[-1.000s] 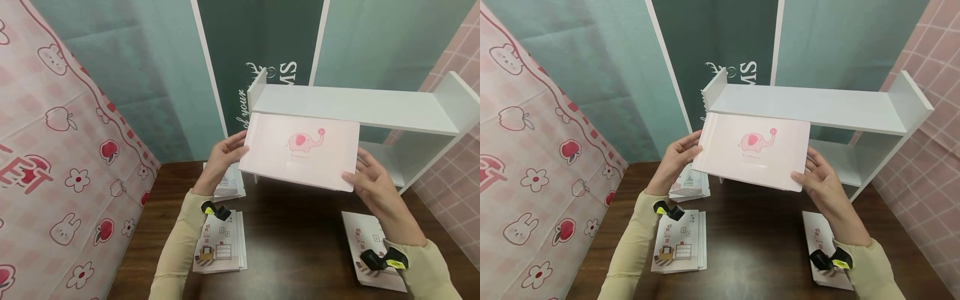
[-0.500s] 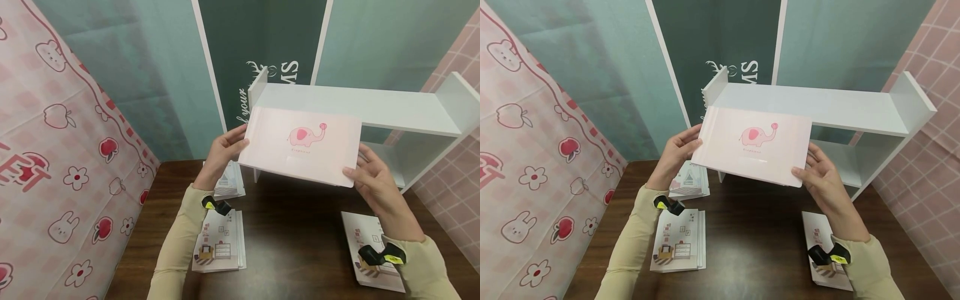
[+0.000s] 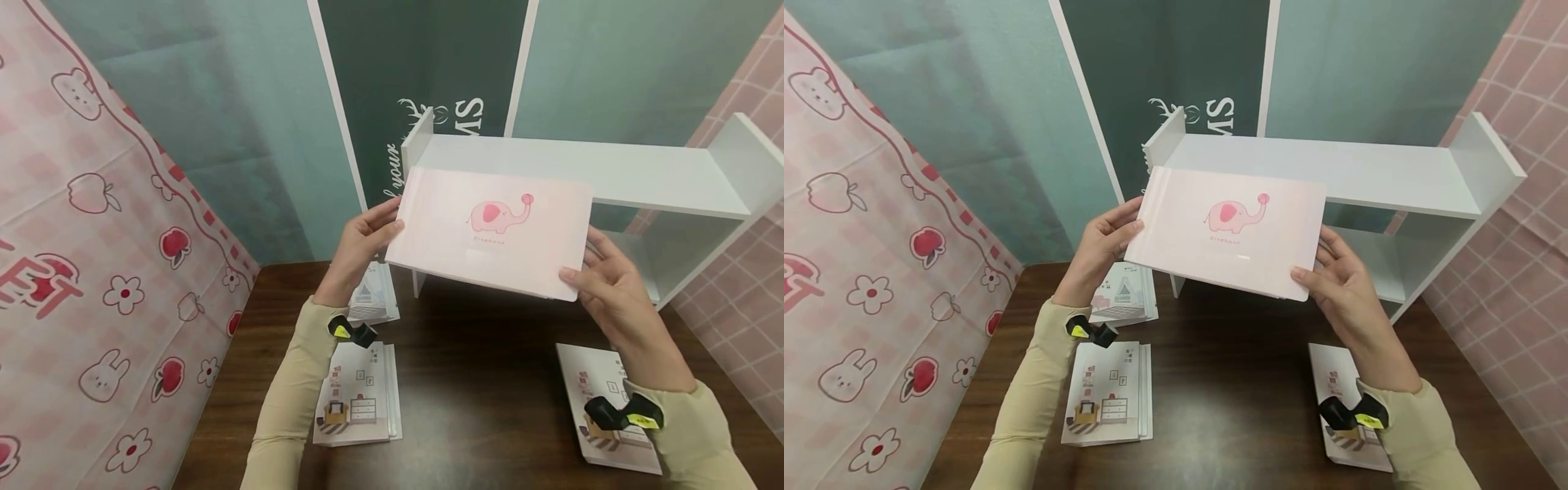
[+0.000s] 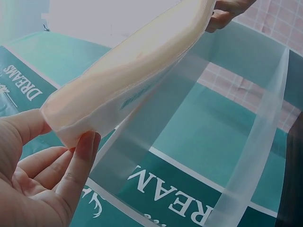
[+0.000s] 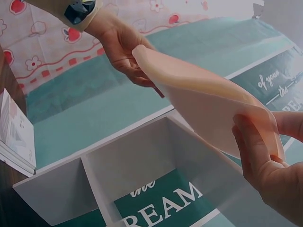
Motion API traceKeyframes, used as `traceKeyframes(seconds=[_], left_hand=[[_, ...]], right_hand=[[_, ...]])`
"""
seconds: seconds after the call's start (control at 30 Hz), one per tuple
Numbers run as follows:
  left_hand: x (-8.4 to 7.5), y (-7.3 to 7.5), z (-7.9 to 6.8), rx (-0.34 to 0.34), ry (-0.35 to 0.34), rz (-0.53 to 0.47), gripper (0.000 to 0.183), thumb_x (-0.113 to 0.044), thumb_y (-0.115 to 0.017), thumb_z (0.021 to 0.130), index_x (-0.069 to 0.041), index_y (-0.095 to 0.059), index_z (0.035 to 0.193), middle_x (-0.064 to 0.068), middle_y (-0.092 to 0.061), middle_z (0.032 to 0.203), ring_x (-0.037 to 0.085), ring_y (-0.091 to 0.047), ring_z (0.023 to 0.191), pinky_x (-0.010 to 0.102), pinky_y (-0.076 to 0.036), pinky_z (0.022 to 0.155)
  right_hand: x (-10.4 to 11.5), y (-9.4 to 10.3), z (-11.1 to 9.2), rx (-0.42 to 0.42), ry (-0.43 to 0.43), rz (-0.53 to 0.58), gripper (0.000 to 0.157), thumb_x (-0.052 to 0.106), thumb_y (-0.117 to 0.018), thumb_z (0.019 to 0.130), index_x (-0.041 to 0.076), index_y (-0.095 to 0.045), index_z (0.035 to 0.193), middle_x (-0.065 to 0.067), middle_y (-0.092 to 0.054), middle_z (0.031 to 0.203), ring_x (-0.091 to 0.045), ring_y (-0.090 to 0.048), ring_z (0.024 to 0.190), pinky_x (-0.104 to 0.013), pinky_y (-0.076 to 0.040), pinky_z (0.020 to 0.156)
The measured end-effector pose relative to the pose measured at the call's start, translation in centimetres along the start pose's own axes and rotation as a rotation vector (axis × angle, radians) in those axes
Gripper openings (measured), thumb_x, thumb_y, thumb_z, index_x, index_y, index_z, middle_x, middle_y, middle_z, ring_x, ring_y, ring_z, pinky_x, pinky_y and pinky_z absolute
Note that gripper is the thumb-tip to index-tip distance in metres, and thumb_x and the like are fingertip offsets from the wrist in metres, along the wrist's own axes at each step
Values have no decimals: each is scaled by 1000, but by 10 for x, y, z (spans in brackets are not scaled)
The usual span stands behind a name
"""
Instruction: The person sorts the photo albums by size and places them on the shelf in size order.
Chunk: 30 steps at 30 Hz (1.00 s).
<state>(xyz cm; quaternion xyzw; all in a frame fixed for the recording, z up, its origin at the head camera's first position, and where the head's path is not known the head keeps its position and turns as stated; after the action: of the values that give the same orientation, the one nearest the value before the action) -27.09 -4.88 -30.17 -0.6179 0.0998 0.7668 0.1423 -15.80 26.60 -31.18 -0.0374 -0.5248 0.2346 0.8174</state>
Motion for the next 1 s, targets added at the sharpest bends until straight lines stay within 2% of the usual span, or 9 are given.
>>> traceKeyframes(seconds=[0.4,0.6,0.8,1.0], left_hand=[[-4,-1,4,-10,-25,7,42,-19,-64,87,-18,-57,129,8,-61,122,22,-63,101,32,-54,81],[-2,-1,9,-30,-18,3,42,-19,-65,87,-18,-58,128,8,-61,122,22,-61,105,34,-52,85],[-1,1,14,-30,-40,-11,42,-19,-64,87,-19,-56,128,9,-61,122,23,-60,106,37,-51,88],[-1,2,16,-38,-41,-19,42,-18,-64,87,-17,-56,128,10,-61,122,24,-61,105,39,-50,89]], right_hand=[[4,-1,3,8,25,27,68,-25,-35,85,2,-21,145,-15,-48,132,-18,-60,107,-27,-53,81],[4,0,6,-8,23,24,66,-24,-36,86,2,-22,145,-15,-49,131,-18,-60,108,-26,-53,81],[4,-2,9,-24,29,11,66,-22,-36,87,4,-21,146,-15,-48,133,-18,-60,108,-26,-52,81],[5,-4,11,-22,63,53,71,-24,-33,87,9,-16,147,-16,-49,130,-20,-62,106,-26,-54,78]])
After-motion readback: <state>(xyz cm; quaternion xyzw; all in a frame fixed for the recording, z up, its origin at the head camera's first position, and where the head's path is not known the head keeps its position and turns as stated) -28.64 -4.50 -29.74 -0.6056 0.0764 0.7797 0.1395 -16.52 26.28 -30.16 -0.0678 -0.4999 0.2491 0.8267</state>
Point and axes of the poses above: each hand's wrist, its own z-axis towards the middle knuckle, its own y-axis out of the back of the hand, x = y × z, the point moved 4 cm from there along z, towards the middle knuckle
